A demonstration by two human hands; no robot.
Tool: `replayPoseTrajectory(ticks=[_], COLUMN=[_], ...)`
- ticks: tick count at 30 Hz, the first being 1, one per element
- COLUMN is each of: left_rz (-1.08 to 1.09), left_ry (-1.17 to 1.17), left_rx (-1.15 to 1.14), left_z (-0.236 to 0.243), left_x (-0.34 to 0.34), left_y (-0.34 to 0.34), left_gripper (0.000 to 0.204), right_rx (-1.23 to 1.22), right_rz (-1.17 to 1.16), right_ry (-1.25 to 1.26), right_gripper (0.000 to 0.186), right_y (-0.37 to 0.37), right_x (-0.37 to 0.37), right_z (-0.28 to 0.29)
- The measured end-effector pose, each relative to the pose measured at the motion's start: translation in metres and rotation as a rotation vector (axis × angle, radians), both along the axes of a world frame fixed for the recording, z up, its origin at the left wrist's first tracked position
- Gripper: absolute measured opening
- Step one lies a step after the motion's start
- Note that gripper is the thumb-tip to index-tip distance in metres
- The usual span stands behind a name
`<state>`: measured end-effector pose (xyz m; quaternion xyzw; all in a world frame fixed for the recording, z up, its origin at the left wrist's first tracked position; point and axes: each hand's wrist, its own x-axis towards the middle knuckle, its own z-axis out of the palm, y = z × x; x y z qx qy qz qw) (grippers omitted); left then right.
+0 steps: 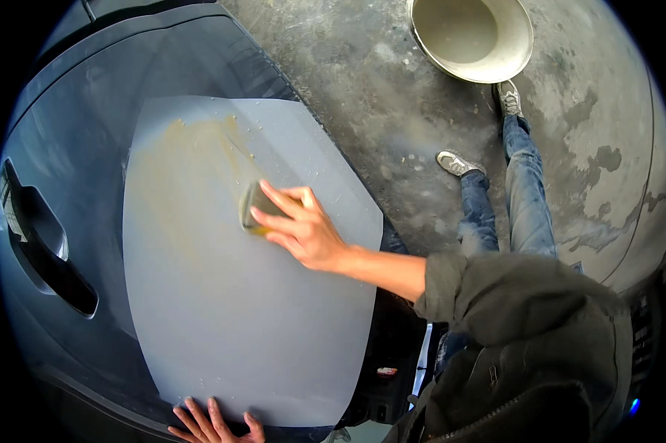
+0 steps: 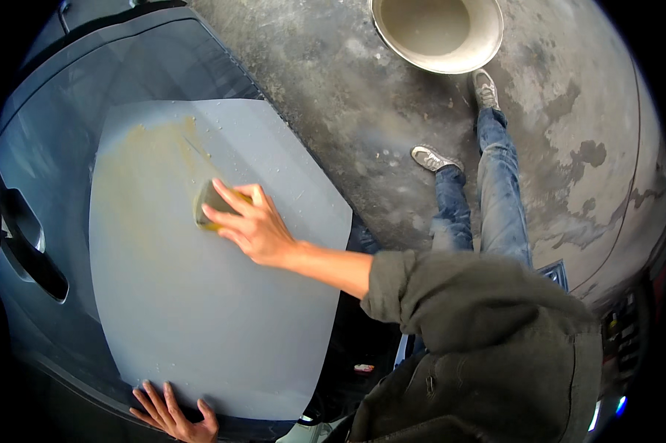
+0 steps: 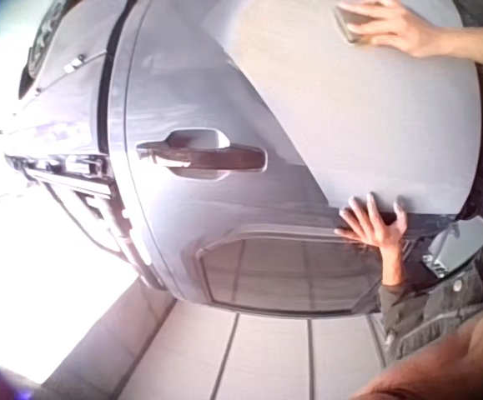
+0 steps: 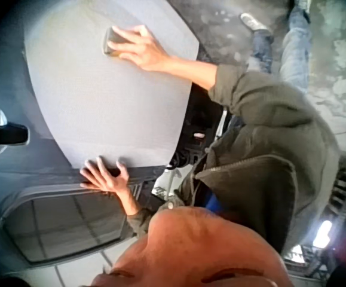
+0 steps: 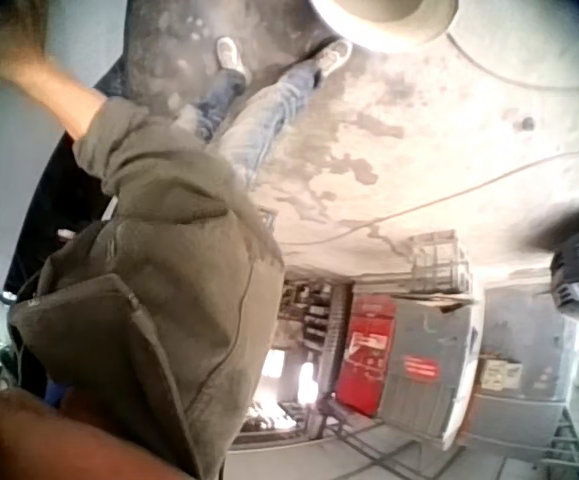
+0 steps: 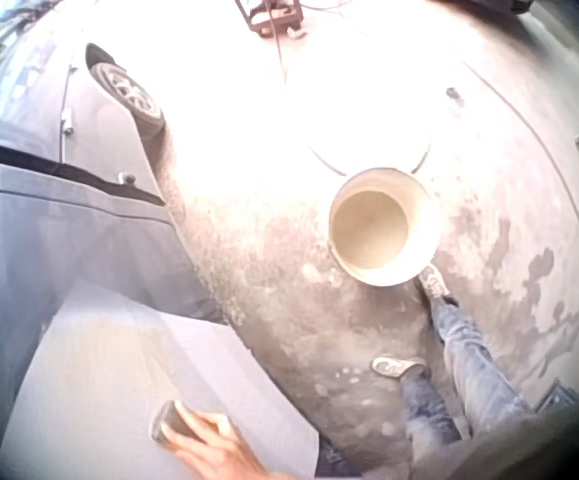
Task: The person sands the front left door of a car using a sanding block and a sponge. They dip the tools into a bucket of water and continue sanding the door surface.
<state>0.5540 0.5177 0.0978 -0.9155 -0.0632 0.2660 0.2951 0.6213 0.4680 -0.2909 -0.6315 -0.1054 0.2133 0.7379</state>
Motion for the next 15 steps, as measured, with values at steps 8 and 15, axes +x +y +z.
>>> replayPoseTrajectory(ticks=[8,15], left_rz=[-0.001,-0.008], left_ry=[0.0,0.005], left_rx=[-0.002,-0.011], left_z=[-0.001,-0.007], left_x=[0.003,0.006], left_y=[-0.004,0.0], left_gripper=[0.056,0.057], right_rx=[0.083,0.039], right_rz=[0.01,-0.036], right_ry=[0.006,-0.026], right_gripper=[0.049,0.052], right_y=[-0.012,0.025], right_x=[-0.014,0.062], right_z=[0.014,0.004])
